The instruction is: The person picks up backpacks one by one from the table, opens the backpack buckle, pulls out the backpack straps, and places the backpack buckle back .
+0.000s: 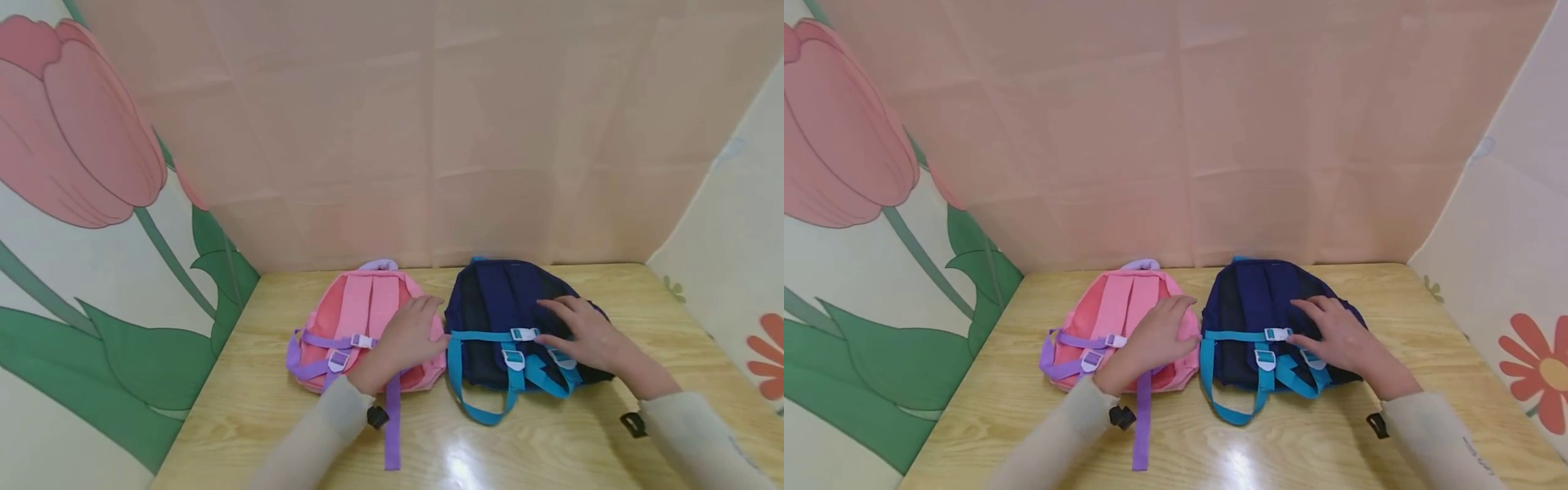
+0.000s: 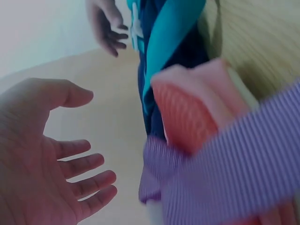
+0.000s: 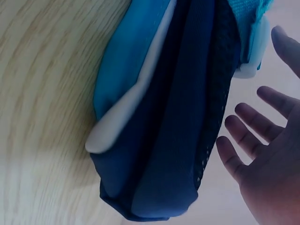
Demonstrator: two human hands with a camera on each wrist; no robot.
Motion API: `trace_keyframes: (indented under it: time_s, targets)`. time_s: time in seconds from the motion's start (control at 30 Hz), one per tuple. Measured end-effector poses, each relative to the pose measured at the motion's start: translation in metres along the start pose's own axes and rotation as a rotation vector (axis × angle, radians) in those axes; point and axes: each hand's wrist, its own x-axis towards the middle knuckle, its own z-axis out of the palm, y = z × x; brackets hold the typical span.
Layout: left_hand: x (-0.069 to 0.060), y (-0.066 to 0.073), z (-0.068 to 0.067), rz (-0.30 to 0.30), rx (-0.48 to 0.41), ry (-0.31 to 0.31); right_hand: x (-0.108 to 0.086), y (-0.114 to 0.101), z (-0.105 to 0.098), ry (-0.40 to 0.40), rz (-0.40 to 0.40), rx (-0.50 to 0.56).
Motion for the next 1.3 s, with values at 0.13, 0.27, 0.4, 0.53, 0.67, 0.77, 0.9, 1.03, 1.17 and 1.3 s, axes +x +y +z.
trace_keyframes:
  time_s: [0.13,0.27,0.4,0.53,0.67,0.77,0.9,1.03,1.17,1.3]
  targets:
    - [0.007,0.011,0.006,0.045,0.012,0.002,0.001,0.000,0.003,0.004,-0.018,0.006]
    - [0.011,0.020,0.011,0.064,0.005,0.001,0.002,-0.002,0.007,0.011,-0.037,0.011]
    - [0.016,0.029,0.016,0.071,-0.009,-0.014,0.003,-0.004,0.009,0.019,-0.051,0.017]
    - [0.020,0.037,0.021,0.098,-0.021,-0.020,0.004,-0.006,0.009,0.018,-0.066,0.031]
    - [0.026,0.044,0.027,0.134,-0.011,-0.019,0.005,-0.008,0.010,0.006,-0.075,0.049]
    - [0.032,0.049,0.033,0.142,-0.013,-0.028,0.005,-0.008,0.012,0.006,-0.072,0.049]
    - [0.039,0.055,0.040,0.136,-0.030,-0.050,0.005,-0.007,0.015,0.011,-0.075,0.045]
    - [0.045,0.061,0.046,0.148,-0.022,-0.063,0.006,-0.006,0.017,0.011,-0.088,0.052]
    - [0.050,0.067,0.051,0.157,-0.017,-0.076,0.007,-0.005,0.019,0.010,-0.103,0.054]
    - [0.054,0.074,0.054,0.156,-0.021,-0.087,0.008,-0.006,0.021,0.011,-0.118,0.057]
